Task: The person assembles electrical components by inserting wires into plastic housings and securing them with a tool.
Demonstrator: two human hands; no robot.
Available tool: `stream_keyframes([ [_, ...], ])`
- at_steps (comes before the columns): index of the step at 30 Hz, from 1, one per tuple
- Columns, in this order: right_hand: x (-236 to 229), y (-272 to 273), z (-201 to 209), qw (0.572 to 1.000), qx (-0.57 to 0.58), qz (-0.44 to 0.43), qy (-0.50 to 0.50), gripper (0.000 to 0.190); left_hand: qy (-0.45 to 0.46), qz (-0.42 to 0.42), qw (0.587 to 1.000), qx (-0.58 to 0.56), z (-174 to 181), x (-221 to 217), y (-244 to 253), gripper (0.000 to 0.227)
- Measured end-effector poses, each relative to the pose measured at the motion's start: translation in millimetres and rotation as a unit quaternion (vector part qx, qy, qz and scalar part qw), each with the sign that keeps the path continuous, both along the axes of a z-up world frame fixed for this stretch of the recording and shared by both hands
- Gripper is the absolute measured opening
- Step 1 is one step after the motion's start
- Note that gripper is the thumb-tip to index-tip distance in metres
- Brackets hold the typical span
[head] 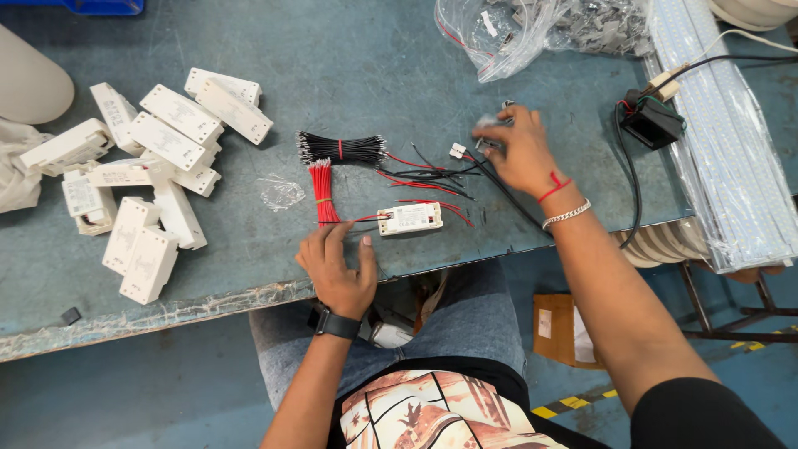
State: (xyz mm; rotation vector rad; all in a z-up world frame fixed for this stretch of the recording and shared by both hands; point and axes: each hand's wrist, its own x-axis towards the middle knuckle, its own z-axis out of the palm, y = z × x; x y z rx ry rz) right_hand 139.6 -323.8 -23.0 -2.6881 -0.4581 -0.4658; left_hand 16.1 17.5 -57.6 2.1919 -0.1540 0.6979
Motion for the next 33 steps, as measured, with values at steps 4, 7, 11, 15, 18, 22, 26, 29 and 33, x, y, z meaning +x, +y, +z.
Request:
stream_keyframes([
  [4, -2.9, 10.4, -3.7, 1.000, 0.009, -0.017, 0.013, 0.025, 0.005, 0.020, 1.000, 0.007, 19.3, 3.0, -2.7, 0.034],
  [7, -8.1, 9.6, -5.5, 0.999, 0.001, -0.046, -0.009, 0.019, 0.025, -0.059, 0.997, 0.041, 36.0, 11.9, -9.9, 0.045],
  [11, -18.6, 8.7, -4.1, 0.965, 0.246, -0.074, -0.046, 0.019, 0.047, -0.152, 0.978, 0.135, 44.5, 24.7, -24.0, 0.061],
  [15, -38.9, 2.4, 3.2, 0.789, 0.603, -0.084, 0.080, 0.018, 0.110, -0.180, 0.969, 0.128, 34.6, 28.7, -27.9, 0.048],
  [18, -68.8, 10.8, 11.4, 0.668, 0.716, 0.001, 0.203, 0.020, 0.127, -0.199, 0.964, 0.126, 29.6, 15.0, -28.4, 0.043],
  [22, -96.7, 43.5, 14.8, 0.577, 0.748, 0.057, 0.322, 0.027, 0.105, -0.189, 0.969, 0.115, 30.6, -2.6, -30.2, 0.042],
  [26, -101.5, 59.1, 14.1, 0.524, 0.758, 0.069, 0.383, 0.020, 0.124, -0.177, 0.973, 0.075, 39.7, -8.1, -25.4, 0.046],
  [29, -100.6, 70.8, 16.6, 0.622, 0.691, 0.058, 0.364, 0.019, 0.145, -0.136, 0.979, 0.037, 46.0, -11.0, -19.8, 0.035],
  [33, -101.0, 78.5, 33.2, 0.606, 0.682, 0.066, 0.404, 0.033, 0.273, -0.080, 0.958, -0.013, 49.4, -8.5, -15.7, 0.021],
])
